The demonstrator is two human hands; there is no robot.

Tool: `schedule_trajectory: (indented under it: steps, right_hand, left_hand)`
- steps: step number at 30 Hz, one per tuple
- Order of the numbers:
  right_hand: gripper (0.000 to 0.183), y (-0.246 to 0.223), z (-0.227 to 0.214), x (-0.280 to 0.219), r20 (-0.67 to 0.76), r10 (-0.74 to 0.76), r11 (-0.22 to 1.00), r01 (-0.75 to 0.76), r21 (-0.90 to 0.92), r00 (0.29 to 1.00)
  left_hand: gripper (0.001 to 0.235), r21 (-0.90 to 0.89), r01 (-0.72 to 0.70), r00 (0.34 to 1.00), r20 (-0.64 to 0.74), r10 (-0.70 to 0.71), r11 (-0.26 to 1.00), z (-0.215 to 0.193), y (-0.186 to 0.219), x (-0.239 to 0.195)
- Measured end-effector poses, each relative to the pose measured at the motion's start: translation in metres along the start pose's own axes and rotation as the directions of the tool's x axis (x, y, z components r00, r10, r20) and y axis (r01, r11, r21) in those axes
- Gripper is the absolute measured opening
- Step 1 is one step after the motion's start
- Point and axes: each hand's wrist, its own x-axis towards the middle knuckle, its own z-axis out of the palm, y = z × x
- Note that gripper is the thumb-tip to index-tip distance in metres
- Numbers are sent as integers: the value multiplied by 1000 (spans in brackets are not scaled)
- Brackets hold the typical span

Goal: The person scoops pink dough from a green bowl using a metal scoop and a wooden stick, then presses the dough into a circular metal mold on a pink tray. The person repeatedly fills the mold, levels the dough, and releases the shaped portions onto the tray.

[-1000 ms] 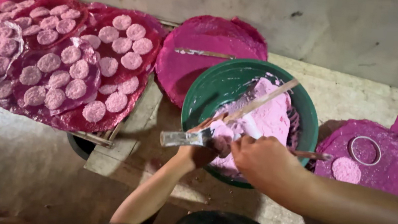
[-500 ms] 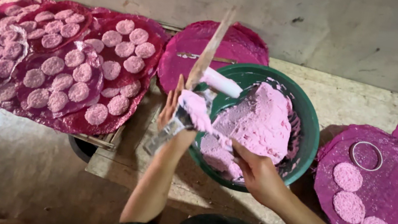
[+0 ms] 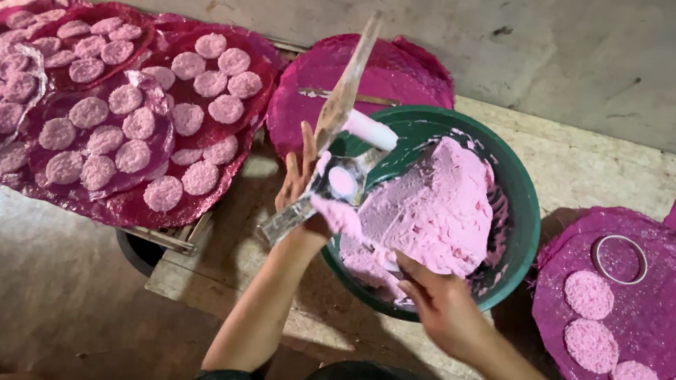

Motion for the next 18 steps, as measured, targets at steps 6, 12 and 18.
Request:
schedule_trajectory:
  steps: [6,12,18]
  right_hand:
    - [42,8,-12,27,-134,0,997,10,73,991]
    - [39,1,-9,6,-56,-137,990,137,-13,989]
    - [44,24,-62,34,102,118,954,-142,265,988]
  left_hand:
    - [42,-62,-51,997,50,54,997,-23,13,0]
    - [78,-251,18,996,90,5,968,-45,14,5]
    - [100,-248,-128,988,57,147,960,-57,17,4]
